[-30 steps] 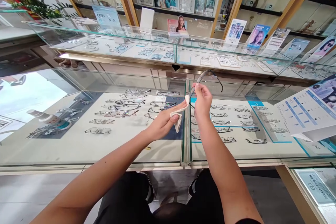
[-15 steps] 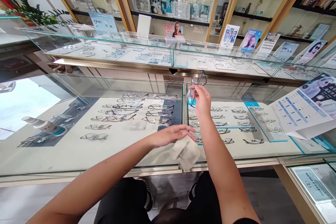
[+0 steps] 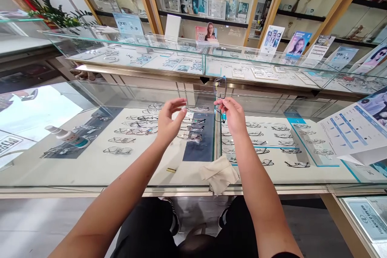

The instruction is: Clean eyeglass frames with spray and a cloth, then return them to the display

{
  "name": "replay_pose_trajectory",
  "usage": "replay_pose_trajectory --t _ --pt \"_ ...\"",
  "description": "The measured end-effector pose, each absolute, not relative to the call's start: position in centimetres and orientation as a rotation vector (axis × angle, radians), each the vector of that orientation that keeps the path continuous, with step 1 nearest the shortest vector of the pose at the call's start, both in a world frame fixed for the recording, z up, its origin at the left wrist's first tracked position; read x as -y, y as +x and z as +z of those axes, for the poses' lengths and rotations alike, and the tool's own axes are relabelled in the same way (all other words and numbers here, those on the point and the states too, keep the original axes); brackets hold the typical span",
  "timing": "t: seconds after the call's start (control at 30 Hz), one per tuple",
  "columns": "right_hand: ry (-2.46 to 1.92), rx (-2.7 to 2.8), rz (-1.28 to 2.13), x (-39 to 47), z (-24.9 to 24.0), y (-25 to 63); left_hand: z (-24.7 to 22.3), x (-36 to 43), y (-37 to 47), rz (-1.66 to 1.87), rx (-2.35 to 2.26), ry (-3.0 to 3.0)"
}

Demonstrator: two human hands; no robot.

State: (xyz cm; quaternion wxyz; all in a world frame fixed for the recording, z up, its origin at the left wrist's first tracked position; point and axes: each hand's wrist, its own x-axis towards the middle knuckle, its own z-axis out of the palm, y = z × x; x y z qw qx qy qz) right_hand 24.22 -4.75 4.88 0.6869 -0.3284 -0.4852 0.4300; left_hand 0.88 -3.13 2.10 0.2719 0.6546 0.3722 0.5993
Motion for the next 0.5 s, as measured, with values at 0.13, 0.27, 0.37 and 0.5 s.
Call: replay_pose_trajectory --t 0.13,0.27,0.37,0.5 --pt "-0.801 1.293 1.105 5.0 4.9 24.6 2.4 3.1 0.1 1.747 -1.049 2.244" --pt "-0.857 1.469 1.162 5.4 5.2 25.2 2.5 3.1 0.2 1.705 -0.914 2.500" --pt "-0.878 1.589 1.200 5.8 5.7 25.6 2.3 3.3 0.4 1.694 -0.861 2.530" --pt "-0.892 1.738 1.256 6.1 6.1 25.8 2.1 3.7 0.7 1.598 -0.952 2.534"
